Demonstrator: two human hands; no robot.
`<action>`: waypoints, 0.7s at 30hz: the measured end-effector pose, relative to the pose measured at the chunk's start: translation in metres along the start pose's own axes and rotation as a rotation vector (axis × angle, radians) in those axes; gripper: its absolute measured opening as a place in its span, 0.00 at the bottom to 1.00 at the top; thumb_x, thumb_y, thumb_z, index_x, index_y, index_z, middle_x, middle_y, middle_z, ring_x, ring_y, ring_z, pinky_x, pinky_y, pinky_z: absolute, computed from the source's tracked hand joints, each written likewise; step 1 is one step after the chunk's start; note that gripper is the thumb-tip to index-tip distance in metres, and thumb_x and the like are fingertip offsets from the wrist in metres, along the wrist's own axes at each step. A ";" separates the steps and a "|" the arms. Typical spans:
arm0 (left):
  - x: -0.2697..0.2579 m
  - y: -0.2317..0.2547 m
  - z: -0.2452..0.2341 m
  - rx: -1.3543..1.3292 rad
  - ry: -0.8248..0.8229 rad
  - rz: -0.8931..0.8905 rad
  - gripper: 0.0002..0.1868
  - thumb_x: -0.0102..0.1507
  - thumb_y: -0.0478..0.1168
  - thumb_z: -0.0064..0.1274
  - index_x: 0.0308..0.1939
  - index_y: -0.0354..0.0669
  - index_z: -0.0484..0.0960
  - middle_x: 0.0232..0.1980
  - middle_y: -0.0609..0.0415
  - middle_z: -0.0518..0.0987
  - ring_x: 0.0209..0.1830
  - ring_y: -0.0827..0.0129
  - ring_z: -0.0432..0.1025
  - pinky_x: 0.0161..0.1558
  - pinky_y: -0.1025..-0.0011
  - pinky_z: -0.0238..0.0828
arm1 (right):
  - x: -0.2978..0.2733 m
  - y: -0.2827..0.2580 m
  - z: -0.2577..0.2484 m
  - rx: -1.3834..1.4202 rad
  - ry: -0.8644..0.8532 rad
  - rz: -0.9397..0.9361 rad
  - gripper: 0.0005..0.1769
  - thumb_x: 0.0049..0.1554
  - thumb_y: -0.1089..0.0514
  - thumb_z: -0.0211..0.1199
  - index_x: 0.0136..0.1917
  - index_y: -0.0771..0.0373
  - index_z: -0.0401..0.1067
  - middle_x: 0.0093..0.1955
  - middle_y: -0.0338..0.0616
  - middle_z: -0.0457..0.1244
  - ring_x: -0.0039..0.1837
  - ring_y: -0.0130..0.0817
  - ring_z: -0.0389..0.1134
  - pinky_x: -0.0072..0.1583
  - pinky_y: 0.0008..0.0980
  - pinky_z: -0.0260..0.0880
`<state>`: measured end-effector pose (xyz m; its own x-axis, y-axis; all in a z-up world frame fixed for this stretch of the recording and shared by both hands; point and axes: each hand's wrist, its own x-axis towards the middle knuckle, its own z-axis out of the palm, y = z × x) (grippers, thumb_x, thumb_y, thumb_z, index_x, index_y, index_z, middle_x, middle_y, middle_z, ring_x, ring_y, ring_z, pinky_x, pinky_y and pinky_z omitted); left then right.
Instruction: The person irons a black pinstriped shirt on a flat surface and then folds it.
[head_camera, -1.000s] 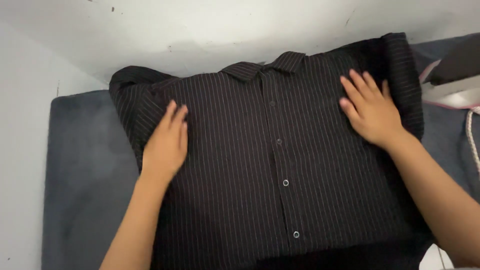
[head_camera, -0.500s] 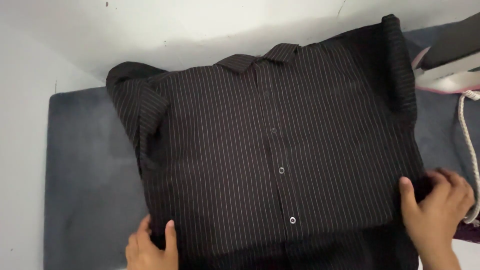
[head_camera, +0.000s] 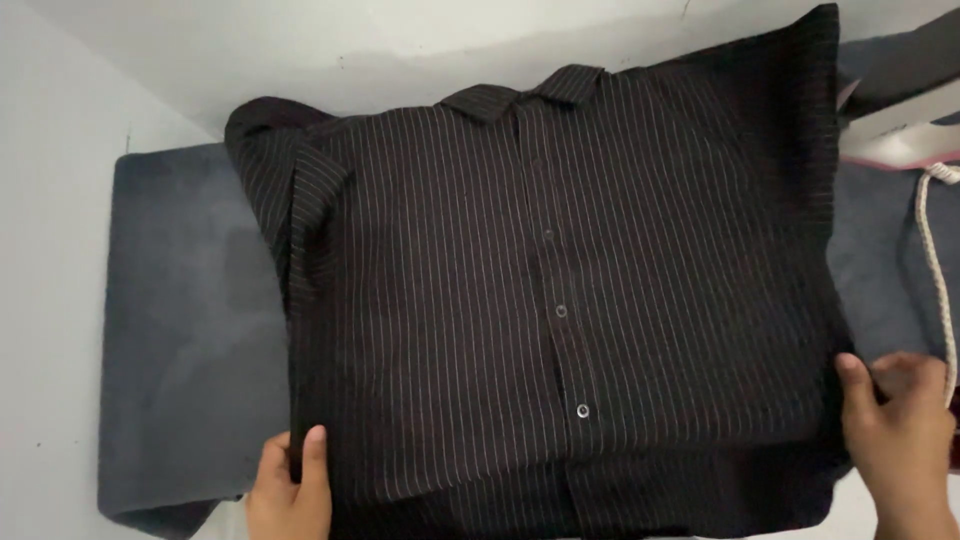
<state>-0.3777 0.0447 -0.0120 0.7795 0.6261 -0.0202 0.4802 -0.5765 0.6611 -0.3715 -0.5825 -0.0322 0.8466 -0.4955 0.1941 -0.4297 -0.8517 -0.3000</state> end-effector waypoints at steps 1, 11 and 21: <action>0.000 -0.001 -0.002 0.067 -0.042 -0.032 0.19 0.66 0.52 0.59 0.47 0.39 0.82 0.35 0.49 0.85 0.35 0.67 0.80 0.41 0.70 0.74 | 0.000 0.009 0.003 0.069 0.002 -0.014 0.18 0.72 0.52 0.64 0.55 0.71 0.66 0.47 0.57 0.69 0.49 0.50 0.72 0.52 0.40 0.71; -0.003 -0.049 -0.007 0.280 -0.149 -0.223 0.21 0.64 0.53 0.63 0.50 0.40 0.83 0.34 0.48 0.86 0.32 0.66 0.80 0.39 0.68 0.77 | -0.014 0.015 -0.005 0.038 0.163 -0.206 0.17 0.70 0.56 0.71 0.49 0.70 0.67 0.47 0.50 0.67 0.45 0.35 0.69 0.49 0.29 0.69; -0.006 -0.038 -0.012 0.010 -0.114 -0.226 0.15 0.66 0.47 0.61 0.44 0.37 0.83 0.32 0.48 0.85 0.27 0.71 0.77 0.34 0.73 0.73 | -0.022 0.047 0.009 0.501 0.029 0.033 0.12 0.73 0.60 0.62 0.52 0.69 0.62 0.40 0.47 0.65 0.41 0.28 0.65 0.44 0.26 0.62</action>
<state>-0.4057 0.0690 -0.0286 0.6920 0.6768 -0.2510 0.6509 -0.4346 0.6225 -0.4074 -0.6096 -0.0588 0.8229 -0.5317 0.2006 -0.2469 -0.6524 -0.7165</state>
